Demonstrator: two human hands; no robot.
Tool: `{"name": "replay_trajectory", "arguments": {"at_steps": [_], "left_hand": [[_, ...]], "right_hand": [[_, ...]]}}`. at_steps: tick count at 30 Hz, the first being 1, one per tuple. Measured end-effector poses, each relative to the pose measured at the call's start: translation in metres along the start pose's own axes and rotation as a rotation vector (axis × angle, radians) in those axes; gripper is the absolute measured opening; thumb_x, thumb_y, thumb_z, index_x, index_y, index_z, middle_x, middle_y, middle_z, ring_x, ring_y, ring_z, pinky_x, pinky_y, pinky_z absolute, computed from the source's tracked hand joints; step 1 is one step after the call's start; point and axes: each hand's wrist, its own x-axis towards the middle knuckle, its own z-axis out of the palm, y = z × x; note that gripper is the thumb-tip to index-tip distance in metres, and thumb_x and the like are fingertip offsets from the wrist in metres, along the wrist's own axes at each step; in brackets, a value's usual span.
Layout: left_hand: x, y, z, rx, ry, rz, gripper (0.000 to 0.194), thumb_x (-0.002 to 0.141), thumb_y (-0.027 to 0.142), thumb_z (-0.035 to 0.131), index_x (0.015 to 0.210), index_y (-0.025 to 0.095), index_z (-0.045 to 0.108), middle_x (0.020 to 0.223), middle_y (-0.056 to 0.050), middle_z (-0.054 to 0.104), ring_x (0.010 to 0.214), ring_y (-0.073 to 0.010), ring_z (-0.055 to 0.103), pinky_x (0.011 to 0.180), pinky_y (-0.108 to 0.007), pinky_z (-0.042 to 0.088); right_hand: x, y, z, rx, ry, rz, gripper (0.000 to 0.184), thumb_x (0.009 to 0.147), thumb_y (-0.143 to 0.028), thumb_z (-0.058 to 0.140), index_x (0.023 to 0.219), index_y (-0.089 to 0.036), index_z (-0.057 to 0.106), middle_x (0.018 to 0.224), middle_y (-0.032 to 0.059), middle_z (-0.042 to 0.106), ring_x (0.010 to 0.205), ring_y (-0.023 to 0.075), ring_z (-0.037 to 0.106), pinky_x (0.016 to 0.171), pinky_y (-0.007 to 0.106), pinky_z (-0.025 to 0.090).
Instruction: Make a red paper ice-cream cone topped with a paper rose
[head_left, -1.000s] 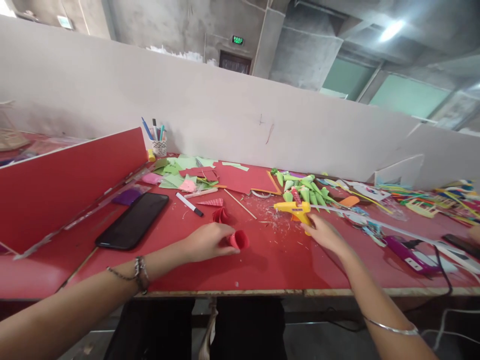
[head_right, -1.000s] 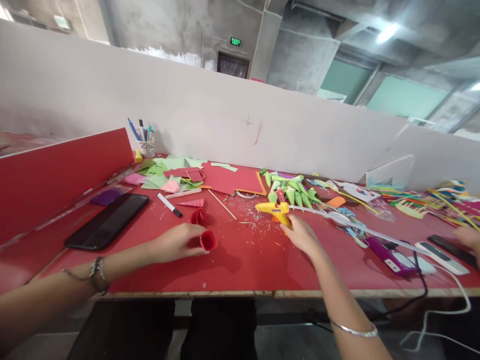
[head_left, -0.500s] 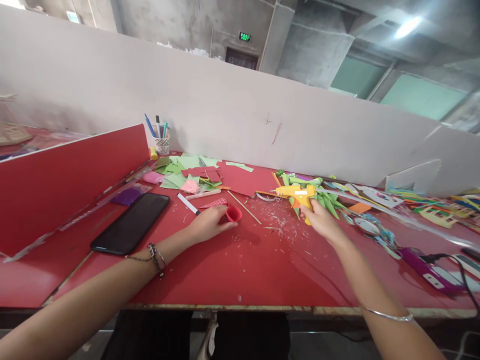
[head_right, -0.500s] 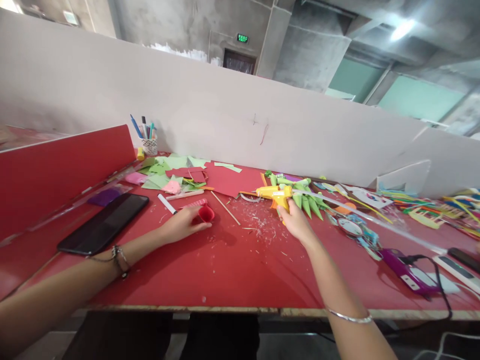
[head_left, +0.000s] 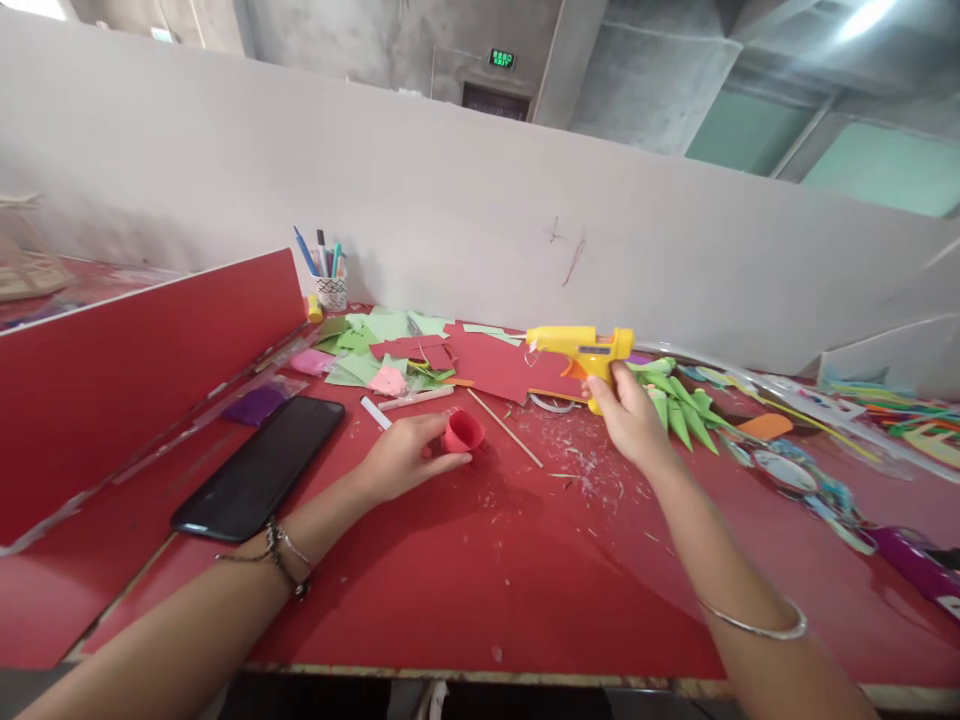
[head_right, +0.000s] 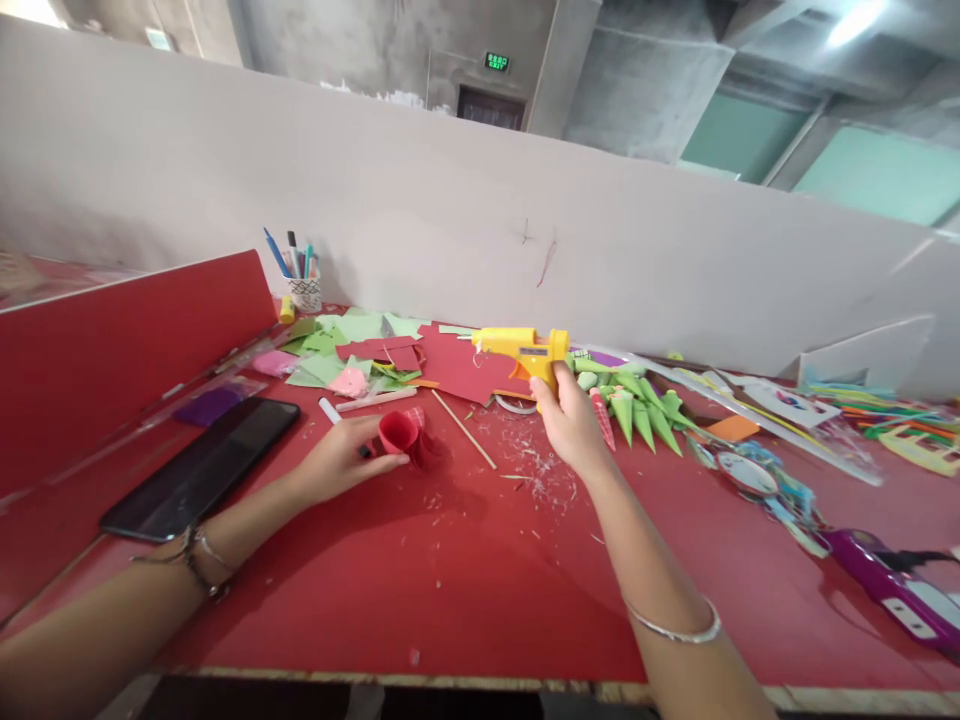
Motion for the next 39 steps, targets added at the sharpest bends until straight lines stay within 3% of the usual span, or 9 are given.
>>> {"name": "replay_trajectory", "arguments": {"at_steps": [6, 10, 14, 20, 25, 30, 34, 39], "left_hand": [[-0.002, 0.003, -0.004, 0.267, -0.053, 0.121, 0.029, 0.081, 0.044, 0.045, 0.077, 0.016, 0.053, 0.068, -0.003, 0.057, 0.057, -0.0125, 0.05, 0.051, -0.022, 0.032], [-0.003, 0.007, -0.002, 0.279, -0.151, 0.207, 0.028, 0.082, 0.043, 0.044, 0.076, 0.016, 0.051, 0.067, -0.002, 0.057, 0.056, -0.0118, 0.049, 0.05, -0.022, 0.031], [-0.004, 0.008, 0.0, 0.271, -0.176, 0.178, 0.03, 0.082, 0.045, 0.043, 0.076, 0.017, 0.051, 0.069, -0.003, 0.058, 0.057, -0.012, 0.05, 0.05, -0.022, 0.032], [-0.006, 0.003, 0.002, 0.282, -0.046, 0.053, 0.023, 0.081, 0.039, 0.047, 0.086, 0.018, 0.056, 0.07, -0.001, 0.061, 0.058, -0.0117, 0.054, 0.05, -0.02, 0.035], [-0.006, 0.001, 0.001, 0.32, 0.059, -0.029, 0.018, 0.078, 0.034, 0.051, 0.083, 0.018, 0.059, 0.065, 0.001, 0.061, 0.054, -0.0109, 0.055, 0.049, -0.019, 0.036], [-0.005, -0.004, -0.009, 0.407, 0.229, -0.061, 0.023, 0.079, 0.032, 0.048, 0.097, 0.021, 0.058, 0.078, -0.001, 0.065, 0.057, -0.011, 0.056, 0.052, -0.019, 0.038], [-0.002, -0.012, -0.019, 0.445, 0.398, -0.212, 0.022, 0.078, 0.034, 0.05, 0.093, 0.02, 0.06, 0.062, 0.002, 0.059, 0.054, -0.0118, 0.053, 0.05, -0.02, 0.035], [0.001, -0.017, -0.019, 0.429, 0.338, -0.27, 0.02, 0.078, 0.034, 0.05, 0.09, 0.02, 0.059, 0.063, 0.002, 0.057, 0.054, -0.012, 0.051, 0.05, -0.02, 0.033]], "right_hand": [[-0.009, 0.009, 0.012, -0.148, 0.002, 0.035, 0.031, 0.085, -0.037, 0.033, 0.107, -0.018, 0.045, 0.081, 0.0091, 0.058, 0.076, 0.0227, 0.057, 0.067, 0.034, 0.042], [-0.013, 0.018, 0.014, -0.108, -0.015, 0.083, 0.03, 0.086, -0.039, 0.029, 0.104, -0.02, 0.044, 0.081, 0.0075, 0.058, 0.07, 0.0197, 0.056, 0.062, 0.031, 0.042], [-0.016, 0.02, 0.017, -0.09, -0.017, 0.121, 0.029, 0.086, -0.042, 0.026, 0.096, -0.02, 0.044, 0.073, 0.0047, 0.056, 0.062, 0.0174, 0.053, 0.057, 0.029, 0.041], [-0.021, 0.018, 0.02, -0.111, 0.036, 0.12, 0.031, 0.085, -0.042, 0.027, 0.092, -0.019, 0.046, 0.065, 0.0024, 0.053, 0.056, 0.0167, 0.051, 0.052, 0.028, 0.037], [-0.022, 0.015, 0.02, -0.151, 0.113, 0.115, 0.031, 0.083, -0.044, 0.031, 0.093, -0.019, 0.048, 0.07, 0.005, 0.058, 0.062, 0.02, 0.054, 0.055, 0.03, 0.039], [-0.024, 0.007, 0.02, -0.131, 0.184, 0.148, 0.033, 0.07, -0.05, 0.053, 0.081, -0.019, 0.051, 0.065, 0.0031, 0.059, 0.058, 0.0184, 0.054, 0.052, 0.028, 0.04], [-0.027, 0.001, 0.021, -0.138, 0.178, 0.175, 0.038, 0.062, -0.053, 0.06, 0.073, -0.018, 0.05, 0.056, 0.0002, 0.055, 0.049, 0.0153, 0.051, 0.049, 0.028, 0.04], [-0.028, 0.0, 0.024, -0.212, 0.174, 0.193, 0.039, 0.058, -0.052, 0.063, 0.07, -0.017, 0.052, 0.053, 0.0012, 0.054, 0.05, 0.0172, 0.052, 0.049, 0.029, 0.04]]}}
